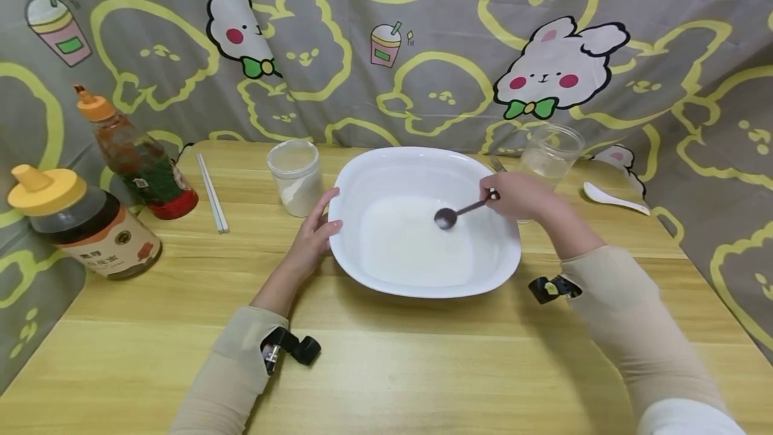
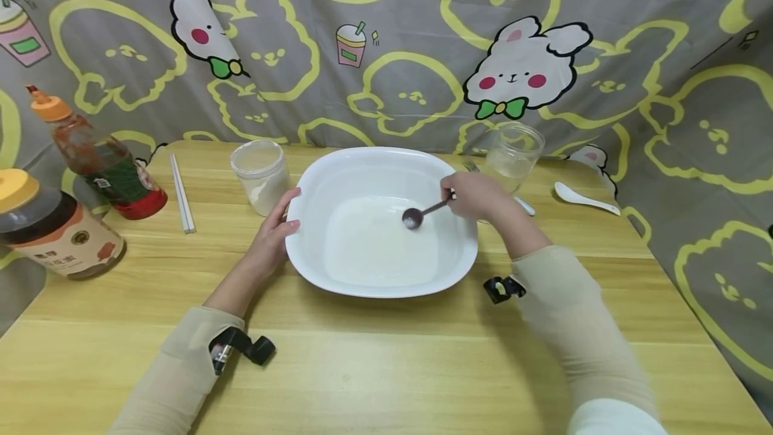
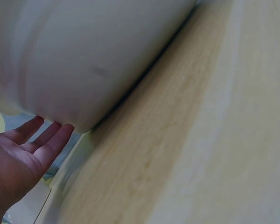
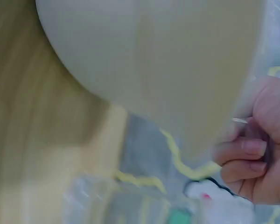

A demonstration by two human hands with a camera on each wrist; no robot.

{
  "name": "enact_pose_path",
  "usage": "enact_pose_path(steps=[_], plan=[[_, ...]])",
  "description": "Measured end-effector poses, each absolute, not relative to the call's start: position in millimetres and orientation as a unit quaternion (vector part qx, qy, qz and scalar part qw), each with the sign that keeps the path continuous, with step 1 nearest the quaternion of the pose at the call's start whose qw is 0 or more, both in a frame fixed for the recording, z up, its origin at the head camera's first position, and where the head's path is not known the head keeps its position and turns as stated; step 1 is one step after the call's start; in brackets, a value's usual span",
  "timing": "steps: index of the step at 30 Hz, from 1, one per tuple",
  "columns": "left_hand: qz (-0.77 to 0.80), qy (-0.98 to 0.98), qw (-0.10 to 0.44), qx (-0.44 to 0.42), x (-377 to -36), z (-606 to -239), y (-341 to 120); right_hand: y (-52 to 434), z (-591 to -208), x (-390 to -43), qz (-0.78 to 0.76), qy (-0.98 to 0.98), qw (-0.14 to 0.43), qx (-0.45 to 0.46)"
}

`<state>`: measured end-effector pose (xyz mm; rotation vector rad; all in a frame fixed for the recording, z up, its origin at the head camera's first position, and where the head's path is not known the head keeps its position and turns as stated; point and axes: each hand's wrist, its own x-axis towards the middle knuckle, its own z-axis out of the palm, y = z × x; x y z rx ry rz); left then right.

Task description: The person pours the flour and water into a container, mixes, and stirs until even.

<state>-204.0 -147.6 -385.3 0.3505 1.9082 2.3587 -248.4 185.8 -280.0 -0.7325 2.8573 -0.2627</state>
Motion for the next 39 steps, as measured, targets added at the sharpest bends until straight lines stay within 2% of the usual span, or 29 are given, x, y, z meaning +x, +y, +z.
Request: enact_pose_path(steps=[4, 9, 14, 19, 30, 39], plan=[[0.771, 0.624, 0.043, 0.116, -204.2, -385.8, -147.6, 170.5, -296.7, -251.8, -0.129, 0.952, 0.063, -0.27], [0.773, 0.622, 0.041, 0.118, -204.4, -385.9, -147.7, 160.5, -310.6, -247.9, -0.197, 0.924, 0.072, -0.318], [0.773, 0.623, 0.043, 0.114, -204.4, -385.3, -146.8, 163.4, -304.4, -237.1, -0.207, 0.916, 0.075, -0.336], [0.771, 0.626, 0.046, 0.107, -204.2, -384.8, -147.0, 172.5, -295.2, -226.8, -0.21, 0.915, 0.052, -0.34], [0.771, 0.626, 0.052, 0.101, -203.4, -384.1, -147.2, 189.4, -273.1, -208.8, -0.144, 0.93, -0.052, -0.333], [0.777, 0.62, 0.05, 0.102, -203.0, -383.9, -146.1, 193.0, -264.7, -195.3, -0.078, 0.907, -0.205, -0.358]])
